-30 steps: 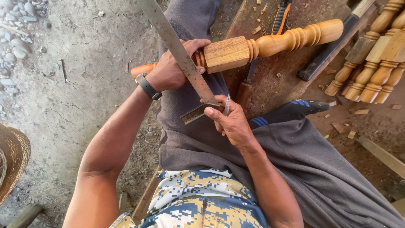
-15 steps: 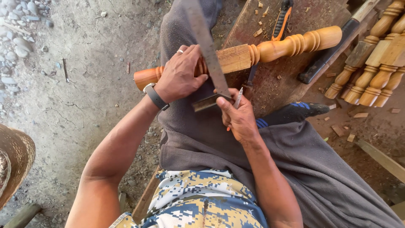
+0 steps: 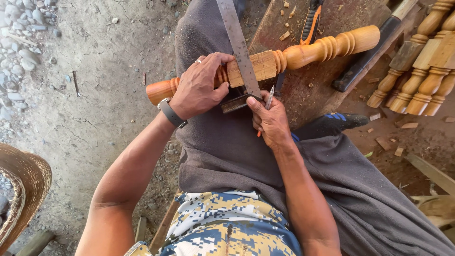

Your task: Carving and measuring a wooden furniture leg using a hammer, chisel, and square ruler

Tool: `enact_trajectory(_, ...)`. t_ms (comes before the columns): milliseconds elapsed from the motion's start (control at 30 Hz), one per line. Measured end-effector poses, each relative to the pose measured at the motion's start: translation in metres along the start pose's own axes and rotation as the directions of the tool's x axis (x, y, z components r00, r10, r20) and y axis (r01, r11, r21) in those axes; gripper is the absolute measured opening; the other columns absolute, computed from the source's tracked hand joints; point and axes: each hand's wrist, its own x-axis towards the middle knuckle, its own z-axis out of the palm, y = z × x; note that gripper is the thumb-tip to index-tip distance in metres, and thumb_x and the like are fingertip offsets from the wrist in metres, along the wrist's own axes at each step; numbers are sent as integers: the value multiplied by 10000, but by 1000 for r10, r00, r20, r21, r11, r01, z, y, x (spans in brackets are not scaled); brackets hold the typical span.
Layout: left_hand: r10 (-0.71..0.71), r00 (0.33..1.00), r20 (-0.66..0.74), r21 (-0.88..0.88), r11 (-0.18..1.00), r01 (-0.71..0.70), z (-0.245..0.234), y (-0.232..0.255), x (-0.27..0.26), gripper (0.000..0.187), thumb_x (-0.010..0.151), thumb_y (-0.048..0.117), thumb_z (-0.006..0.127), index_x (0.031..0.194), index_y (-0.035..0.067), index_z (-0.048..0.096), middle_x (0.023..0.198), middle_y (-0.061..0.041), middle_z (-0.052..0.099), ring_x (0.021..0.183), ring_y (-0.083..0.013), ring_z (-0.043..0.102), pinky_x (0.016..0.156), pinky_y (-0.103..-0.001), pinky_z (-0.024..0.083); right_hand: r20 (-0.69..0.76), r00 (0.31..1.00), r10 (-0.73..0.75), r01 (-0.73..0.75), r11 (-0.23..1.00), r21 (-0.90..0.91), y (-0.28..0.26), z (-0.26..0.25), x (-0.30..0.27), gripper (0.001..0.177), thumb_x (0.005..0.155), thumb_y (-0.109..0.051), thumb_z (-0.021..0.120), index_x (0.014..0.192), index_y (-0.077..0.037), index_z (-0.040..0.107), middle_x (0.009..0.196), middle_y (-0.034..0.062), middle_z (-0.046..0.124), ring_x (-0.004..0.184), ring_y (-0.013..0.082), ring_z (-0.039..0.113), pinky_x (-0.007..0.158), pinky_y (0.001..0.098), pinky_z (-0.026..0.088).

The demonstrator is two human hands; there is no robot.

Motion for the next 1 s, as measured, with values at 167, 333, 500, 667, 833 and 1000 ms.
enact_trajectory(167,-29,999,-20,-28,999,28,0,5,-3,625,943,217,795,1537,188,603,1396,-73,717,1319,-344,663,1046,-541,585,-131,968,-212,203,976,-82,-14,-22,1,194,1110,-159,766,1299,-123,744,927,50,750,375,1,430,331,172,383)
enact_trajectory(333,40,996,-85,28,999,-38,6,4,-5,629,925,276,811,1514,197,605,1360,-87,717,1282,-369,675,1056,-526,563,-148,936,-319,320,947,-13,-67,-56,-11,218,1181,-190,714,1392,-142,689,693,-58,503,415,13,356,371,185,371)
enact_trajectory(500,48,995,-91,24,999,-46,5,8,-8,626,927,320,808,1506,189,607,1333,-95,716,1277,-372,682,1057,-522,556,-151,911,-384,363,920,-150,-67,-59,-16,264,1178,-216,735,1423,-124,702,662,-59,528,435,-9,384,395,172,394)
enact_trajectory(667,-62,988,-143,-89,995,49,17,7,5,494,998,548,858,1300,203,675,1154,-99,741,1128,-409,728,970,-571,560,-132,921,-366,346,926,-151,-51,-31,-20,244,1126,-104,757,1356,-29,723,624,-25,491,403,4,405,374,187,408)
enact_trajectory(833,-143,920,-365,-141,985,97,24,13,11,234,1088,482,678,1079,249,680,883,42,764,803,-212,728,736,-433,562,-73,961,-267,261,962,-84,-48,-32,-23,284,1079,-176,798,1322,-48,726,705,-57,551,426,11,423,367,181,414)
enact_trajectory(1000,-66,900,-432,-133,991,9,21,13,3,384,1217,440,446,1471,160,517,1054,7,897,723,-177,837,620,-357,592,-9,998,-67,66,994,-82,-35,-19,-17,380,1018,-235,838,1355,-90,741,709,-89,610,439,34,435,379,211,405)
